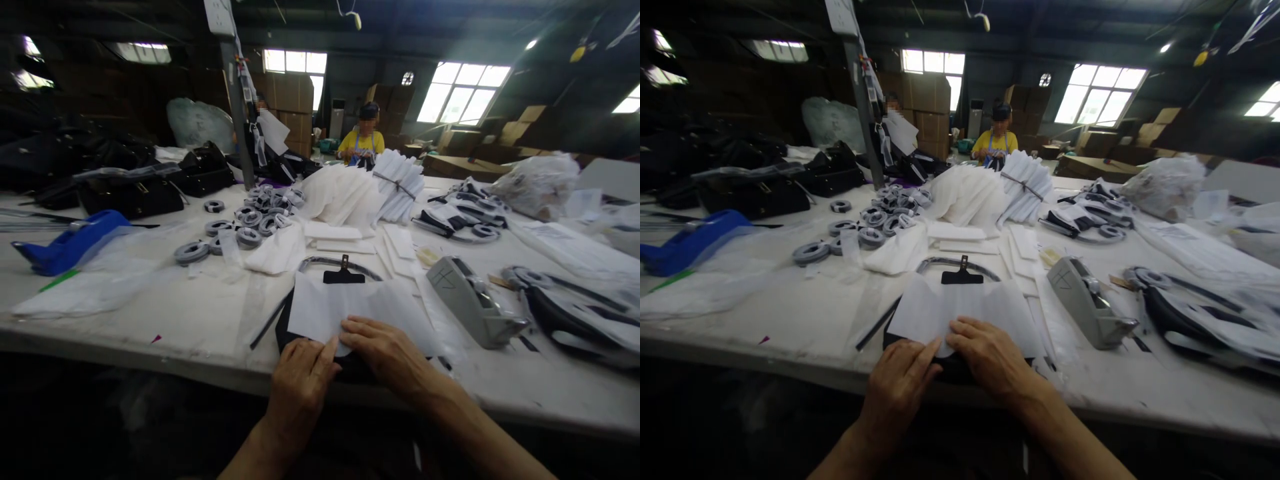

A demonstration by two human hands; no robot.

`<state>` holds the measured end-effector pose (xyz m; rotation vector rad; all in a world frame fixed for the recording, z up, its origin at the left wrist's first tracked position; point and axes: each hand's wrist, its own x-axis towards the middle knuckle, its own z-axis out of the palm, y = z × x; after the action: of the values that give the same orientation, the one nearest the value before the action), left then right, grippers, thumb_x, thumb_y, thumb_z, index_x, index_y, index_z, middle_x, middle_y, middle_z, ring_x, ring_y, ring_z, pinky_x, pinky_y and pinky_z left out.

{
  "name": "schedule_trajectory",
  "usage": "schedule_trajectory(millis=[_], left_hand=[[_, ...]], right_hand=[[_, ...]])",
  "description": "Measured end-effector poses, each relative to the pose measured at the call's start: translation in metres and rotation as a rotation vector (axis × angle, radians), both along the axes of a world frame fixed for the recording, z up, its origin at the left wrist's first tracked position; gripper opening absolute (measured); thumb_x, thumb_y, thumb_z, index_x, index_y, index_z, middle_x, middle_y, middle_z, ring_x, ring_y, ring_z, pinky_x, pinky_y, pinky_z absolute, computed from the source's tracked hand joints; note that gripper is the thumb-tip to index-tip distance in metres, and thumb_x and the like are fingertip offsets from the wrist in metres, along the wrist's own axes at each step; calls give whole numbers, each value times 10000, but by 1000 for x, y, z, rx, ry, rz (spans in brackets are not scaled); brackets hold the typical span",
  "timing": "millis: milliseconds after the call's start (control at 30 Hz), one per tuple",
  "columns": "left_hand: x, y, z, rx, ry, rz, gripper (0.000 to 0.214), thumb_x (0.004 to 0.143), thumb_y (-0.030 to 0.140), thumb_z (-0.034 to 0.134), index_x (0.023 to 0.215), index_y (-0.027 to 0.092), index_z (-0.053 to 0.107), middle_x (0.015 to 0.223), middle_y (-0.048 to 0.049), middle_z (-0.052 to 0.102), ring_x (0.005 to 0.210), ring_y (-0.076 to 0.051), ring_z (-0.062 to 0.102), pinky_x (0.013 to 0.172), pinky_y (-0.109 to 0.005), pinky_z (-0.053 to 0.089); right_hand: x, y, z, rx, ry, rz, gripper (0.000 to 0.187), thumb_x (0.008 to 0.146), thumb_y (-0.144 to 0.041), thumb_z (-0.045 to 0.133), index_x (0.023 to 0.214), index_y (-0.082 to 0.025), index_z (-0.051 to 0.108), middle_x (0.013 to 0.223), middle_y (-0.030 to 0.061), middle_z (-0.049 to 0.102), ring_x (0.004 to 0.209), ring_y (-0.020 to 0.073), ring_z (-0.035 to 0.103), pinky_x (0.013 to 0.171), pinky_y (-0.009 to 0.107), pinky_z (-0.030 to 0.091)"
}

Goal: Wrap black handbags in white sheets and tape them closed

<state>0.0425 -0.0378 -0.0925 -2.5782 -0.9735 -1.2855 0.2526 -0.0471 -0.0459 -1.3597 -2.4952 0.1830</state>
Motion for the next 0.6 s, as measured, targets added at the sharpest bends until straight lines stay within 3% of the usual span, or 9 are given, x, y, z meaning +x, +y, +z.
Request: schedule_trajectory(millis=[100, 167, 233, 300, 400, 500, 600], left_hand=[[2, -4, 9, 25, 40, 113, 138, 931, 229, 582, 1028, 203, 676, 881, -37, 687, 890, -198, 619, 902, -384, 431], [4, -4, 17, 86, 101, 140, 126, 932, 235, 573, 968, 199, 688, 1113, -65, 689, 1118, -241, 577, 1052, -453, 351], [6, -2, 25, 170, 194, 122, 151, 937, 208, 542, 939, 178, 689, 1379, -81, 568, 1347, -274, 416, 1171, -519, 191], [8, -1, 30, 222, 305, 95, 196, 944, 186, 498, 966, 158, 690, 1508, -80, 433, 1443, -273, 273, 1208, -542, 74], [9, -4, 36, 255, 408, 70, 253, 947, 168, 456, 1053, 131, 683, 1556, -81, 351, 1472, -257, 208, 1223, -533, 27], [11, -12, 44, 307, 381, 27, 267, 938, 148, 467, 1110, 112, 667, 1559, -96, 337, 1471, -265, 216, 1226, -532, 29], [16, -12, 48, 318, 348, -46, 355, 941, 185, 492, 1272, 89, 576, 1542, -125, 360, 1454, -281, 264, 1225, -504, 133]], right_hand=[[0, 3, -1, 36, 15, 82, 312, 931, -99, 509, 1183, -177, 674, 1294, 95, 648, 1282, 261, 535, 1059, 392, 477], [0, 3, -1, 46, 26, 110, 308, 932, -99, 517, 1187, -177, 672, 1297, 90, 647, 1294, 257, 523, 1071, 387, 467], [0, 2, 0, 39, 53, 101, 322, 946, -114, 506, 1218, -194, 659, 1314, 80, 636, 1308, 245, 509, 1082, 391, 457], [-2, 1, -1, 23, 79, 52, 345, 957, -122, 484, 1253, -205, 640, 1330, 81, 624, 1313, 237, 503, 1088, 404, 451], [-5, -1, -6, -13, 86, -8, 363, 958, -116, 458, 1279, -175, 618, 1333, 113, 616, 1281, 235, 538, 1074, 404, 462], [-7, 1, -13, -46, 105, -19, 350, 959, -126, 446, 1248, -178, 637, 1280, 110, 653, 1202, 230, 604, 1035, 387, 493], [-7, 4, -19, -86, 108, -21, 353, 933, -111, 450, 1214, -160, 658, 1229, 124, 679, 1146, 251, 635, 1011, 392, 506]])
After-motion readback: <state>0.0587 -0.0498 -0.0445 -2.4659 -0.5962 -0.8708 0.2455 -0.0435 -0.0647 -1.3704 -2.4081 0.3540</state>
